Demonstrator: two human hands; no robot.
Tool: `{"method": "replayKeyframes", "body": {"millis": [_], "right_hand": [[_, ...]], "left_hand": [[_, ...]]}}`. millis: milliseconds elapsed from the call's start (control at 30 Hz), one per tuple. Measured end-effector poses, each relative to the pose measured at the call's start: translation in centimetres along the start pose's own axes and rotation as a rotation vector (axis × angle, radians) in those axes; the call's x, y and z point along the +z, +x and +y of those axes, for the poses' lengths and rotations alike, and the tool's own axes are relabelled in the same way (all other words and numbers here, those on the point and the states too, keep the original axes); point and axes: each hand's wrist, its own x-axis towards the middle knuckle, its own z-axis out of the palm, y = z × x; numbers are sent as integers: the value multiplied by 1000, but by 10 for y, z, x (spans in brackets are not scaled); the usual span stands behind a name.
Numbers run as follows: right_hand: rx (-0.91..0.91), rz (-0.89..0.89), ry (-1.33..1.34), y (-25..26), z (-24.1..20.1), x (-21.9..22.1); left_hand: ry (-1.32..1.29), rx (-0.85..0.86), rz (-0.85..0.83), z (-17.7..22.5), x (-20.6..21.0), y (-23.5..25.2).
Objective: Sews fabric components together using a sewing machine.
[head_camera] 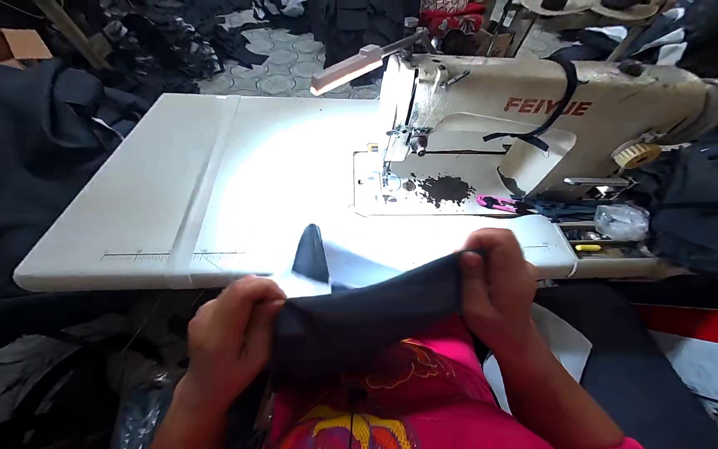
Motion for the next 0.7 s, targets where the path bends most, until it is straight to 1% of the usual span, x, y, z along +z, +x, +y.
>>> {"method": "replayKeyframes", "body": {"millis": [33,67,133,167,200,233,300,367,433,500,567,600,633,667,700], "right_hand": [[122,-101,-111,-5,0,1],[292,-274,-185,-12,1,1],[662,-733,-203,-23,2,-1],[789,-915,-193,-26,4,-1],[851,-992,-180,-29,7,0],[854,-967,-178,-30,11,1],[714,-721,-212,-26,23,11],[495,-482,-319,-9,52,34],[311,-400,-421,15,87,60],[186,-414,-456,36,118,86],[124,-554,-488,54,133,103],[88,-610,-507,59,137,108],[66,-657,-515,63,139,111],[37,-678,-509,65,143,114],[-5,-670,-502,65,148,116]], "left_hand": [[14,-81,-102,-2,6,-7],[4,-180,-239,-3,15,-17],[-126,-411,-577,1,30,-40],[-201,-511,-696,2,36,-49],[-250,-578,-735,0,40,-53],[-270,-608,-702,-2,41,-52],[-229,-591,-540,-11,42,-34],[-75,-545,-393,-26,50,-6],[105,-504,-333,-44,62,17],[274,-532,-394,-56,73,37],[430,-580,-466,-55,80,53],[475,-572,-472,-53,83,60],[468,-519,-454,-51,85,63],[417,-391,-411,-55,89,62],[334,-256,-409,-60,94,60]]}}
